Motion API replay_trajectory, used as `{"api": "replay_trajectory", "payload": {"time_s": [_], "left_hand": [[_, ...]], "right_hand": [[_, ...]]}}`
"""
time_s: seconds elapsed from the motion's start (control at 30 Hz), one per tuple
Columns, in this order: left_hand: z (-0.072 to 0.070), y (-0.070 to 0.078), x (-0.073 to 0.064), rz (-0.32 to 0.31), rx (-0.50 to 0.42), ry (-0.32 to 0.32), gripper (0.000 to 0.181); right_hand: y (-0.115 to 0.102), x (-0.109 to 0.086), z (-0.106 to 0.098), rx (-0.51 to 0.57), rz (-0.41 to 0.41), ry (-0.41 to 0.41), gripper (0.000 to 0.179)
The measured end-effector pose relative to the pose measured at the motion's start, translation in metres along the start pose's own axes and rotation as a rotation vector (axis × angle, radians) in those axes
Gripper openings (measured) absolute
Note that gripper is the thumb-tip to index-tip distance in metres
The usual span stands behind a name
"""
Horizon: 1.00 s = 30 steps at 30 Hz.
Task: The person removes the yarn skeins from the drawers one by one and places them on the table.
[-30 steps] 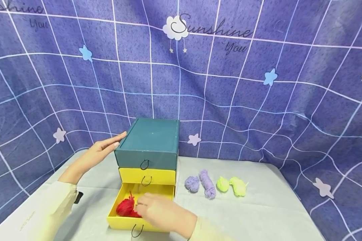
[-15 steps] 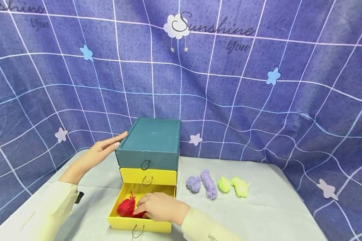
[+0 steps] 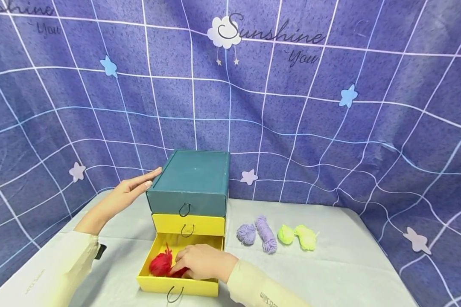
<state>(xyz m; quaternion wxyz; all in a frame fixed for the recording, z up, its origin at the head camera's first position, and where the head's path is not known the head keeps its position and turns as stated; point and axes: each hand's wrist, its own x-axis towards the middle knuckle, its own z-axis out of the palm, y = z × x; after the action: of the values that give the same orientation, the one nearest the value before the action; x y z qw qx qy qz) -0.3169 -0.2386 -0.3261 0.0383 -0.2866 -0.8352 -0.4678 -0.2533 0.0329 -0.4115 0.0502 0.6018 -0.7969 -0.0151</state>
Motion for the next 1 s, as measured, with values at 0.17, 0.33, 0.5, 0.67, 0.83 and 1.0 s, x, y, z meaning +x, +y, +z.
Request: {"api": "replay_trajectory", "payload": {"time_s": [0.17, 0.33, 0.5, 0.67, 0.83, 1.0], "left_hand": [[0.000, 0.001, 0.000, -0.005, -0.006, -0.005, 0.048], [0.000, 0.001, 0.000, 0.000, -0.007, -0.006, 0.048], [0.000, 0.001, 0.000, -0.001, -0.008, -0.006, 0.048], [0.001, 0.000, 0.001, 0.009, 0.000, -0.008, 0.048], [0.000, -0.001, 0.001, 0.020, 0.008, -0.003, 0.047], [0.000, -0.003, 0.001, 0.017, 0.015, 0.000, 0.046]], "right_hand": [[0.000, -0.002, 0.001, 0.018, 0.035, 0.024, 0.027], [0.001, -0.003, 0.005, 0.034, 0.078, 0.016, 0.032], [0.001, -0.001, 0.012, 0.030, 0.111, 0.017, 0.037], [0.003, -0.002, 0.013, 0.075, 0.138, 0.018, 0.037], [0.004, -0.006, 0.010, 0.096, 0.145, 0.046, 0.034], [0.004, -0.011, 0.010, 0.072, 0.126, 0.094, 0.034]]}}
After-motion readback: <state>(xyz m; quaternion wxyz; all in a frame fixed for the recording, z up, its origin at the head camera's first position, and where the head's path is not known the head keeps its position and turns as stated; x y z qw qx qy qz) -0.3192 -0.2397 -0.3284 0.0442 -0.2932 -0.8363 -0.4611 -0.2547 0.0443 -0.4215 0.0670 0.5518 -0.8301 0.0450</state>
